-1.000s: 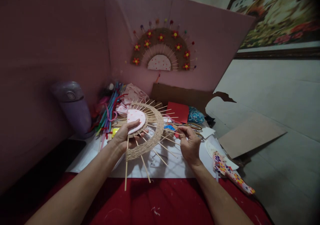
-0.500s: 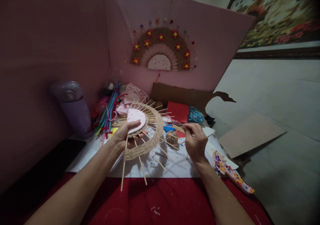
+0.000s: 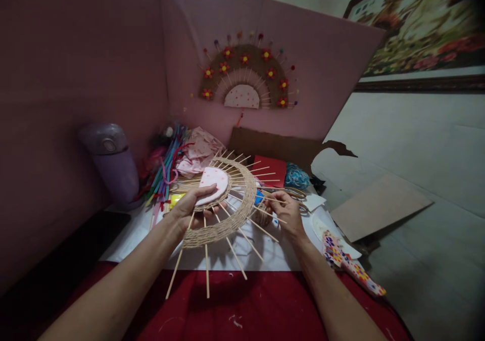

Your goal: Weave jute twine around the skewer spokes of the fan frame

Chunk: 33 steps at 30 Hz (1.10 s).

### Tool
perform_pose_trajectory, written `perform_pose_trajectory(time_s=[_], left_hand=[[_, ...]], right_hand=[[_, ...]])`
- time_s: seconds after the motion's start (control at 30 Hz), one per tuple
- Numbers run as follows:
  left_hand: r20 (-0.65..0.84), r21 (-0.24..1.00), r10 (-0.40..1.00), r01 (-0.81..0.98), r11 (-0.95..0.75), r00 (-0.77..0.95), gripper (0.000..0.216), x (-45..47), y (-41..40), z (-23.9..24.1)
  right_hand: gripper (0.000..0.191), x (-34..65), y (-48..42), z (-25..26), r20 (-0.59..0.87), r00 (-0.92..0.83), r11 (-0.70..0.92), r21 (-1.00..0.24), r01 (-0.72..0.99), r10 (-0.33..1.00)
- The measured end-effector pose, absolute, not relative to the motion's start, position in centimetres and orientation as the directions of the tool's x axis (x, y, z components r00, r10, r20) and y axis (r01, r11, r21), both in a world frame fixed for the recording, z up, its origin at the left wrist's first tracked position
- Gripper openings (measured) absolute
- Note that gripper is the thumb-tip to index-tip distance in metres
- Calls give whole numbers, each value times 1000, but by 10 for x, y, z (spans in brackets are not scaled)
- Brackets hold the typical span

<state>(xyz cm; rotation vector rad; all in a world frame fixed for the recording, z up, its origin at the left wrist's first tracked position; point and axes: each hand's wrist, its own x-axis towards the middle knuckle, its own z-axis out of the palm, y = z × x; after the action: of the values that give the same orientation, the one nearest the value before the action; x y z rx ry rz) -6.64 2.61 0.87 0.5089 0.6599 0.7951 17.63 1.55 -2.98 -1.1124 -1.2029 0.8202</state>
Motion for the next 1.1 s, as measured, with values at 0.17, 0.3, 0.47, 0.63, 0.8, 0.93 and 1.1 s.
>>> perform_pose_trajectory(time_s=[0.17,0.3,0.47,0.63,0.8,0.93,1.1], left_hand=[[-357,632,781,-482,606,514,17,-58,18,11],[-355,644,788,-479,596,503,17,-55,15,11],[-272,670,745,-436,601,608,23,-57,17,2],[-252,669,754,-454,588,606,24,-57,16,-2],[-279,655,793,-496,570,542,19,-55,12,6],[-343,645,806,-503,576,482,17,-54,10,14],[-336,642,788,-487,593,517,17,-56,13,16]], right_hand=[[32,174,17,-32,265,229,271,-963,4,937],[25,169,15,-31,297,207,297,-954,31,932],[16,165,15,-32,373,181,366,-928,74,910],[10,162,14,-32,455,160,449,-890,76,876],[19,164,8,-27,399,230,391,-917,81,888],[24,172,12,-29,463,306,433,-886,164,832],[25,181,19,-33,486,416,447,-873,193,769]])
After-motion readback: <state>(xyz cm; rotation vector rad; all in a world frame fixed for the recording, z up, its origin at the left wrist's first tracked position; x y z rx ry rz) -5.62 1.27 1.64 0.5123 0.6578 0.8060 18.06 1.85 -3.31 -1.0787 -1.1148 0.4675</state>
